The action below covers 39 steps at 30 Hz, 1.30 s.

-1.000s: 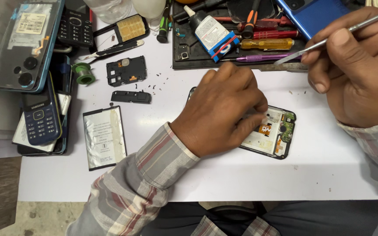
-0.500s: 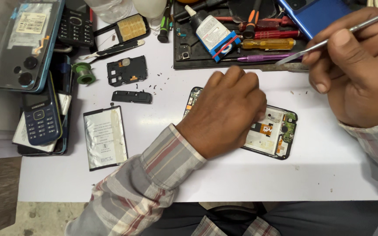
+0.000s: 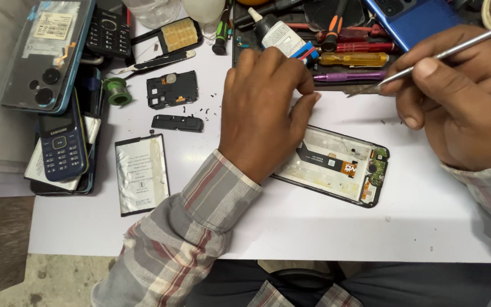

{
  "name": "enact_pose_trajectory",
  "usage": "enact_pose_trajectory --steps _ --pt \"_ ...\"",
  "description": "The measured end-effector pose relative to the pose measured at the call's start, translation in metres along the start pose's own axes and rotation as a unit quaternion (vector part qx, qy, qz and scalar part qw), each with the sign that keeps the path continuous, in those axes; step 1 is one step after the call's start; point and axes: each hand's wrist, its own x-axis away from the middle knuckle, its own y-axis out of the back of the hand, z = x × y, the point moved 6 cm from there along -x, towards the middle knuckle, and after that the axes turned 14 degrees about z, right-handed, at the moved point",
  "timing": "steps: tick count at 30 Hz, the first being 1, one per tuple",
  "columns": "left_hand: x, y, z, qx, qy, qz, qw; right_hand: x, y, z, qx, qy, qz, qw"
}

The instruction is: The person uses a metal spudger to pry and lift internal components inside a disassembled smartphone. They carefully separate a ribbon cable and small parts from the chassis while holding the device steady with the other hand.

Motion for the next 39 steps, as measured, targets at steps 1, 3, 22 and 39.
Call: enact_pose_trajectory --steps 1,3,22,39 --pt "0.000 0.002 0.001 0.004 0.007 -0.010 1.000 0.000 -0.001 -0.001 -0.005 -0.002 0.003 1.000" --pt "0.000 0.003 0.000 0.058 -0.001 -0.011 0.998 0.001 -0.001 -0.003 -0.013 -0.007 0.007 1.000" --pt "0.003 0.005 -0.013 0.185 -0.039 0.031 0.981 0.004 -0.007 -0.006 -0.003 -0.040 0.039 0.998" --pt "0.004 0.005 -0.011 0.259 -0.027 0.045 0.964 0.004 -0.005 -0.003 -0.040 -0.005 0.070 0.997"
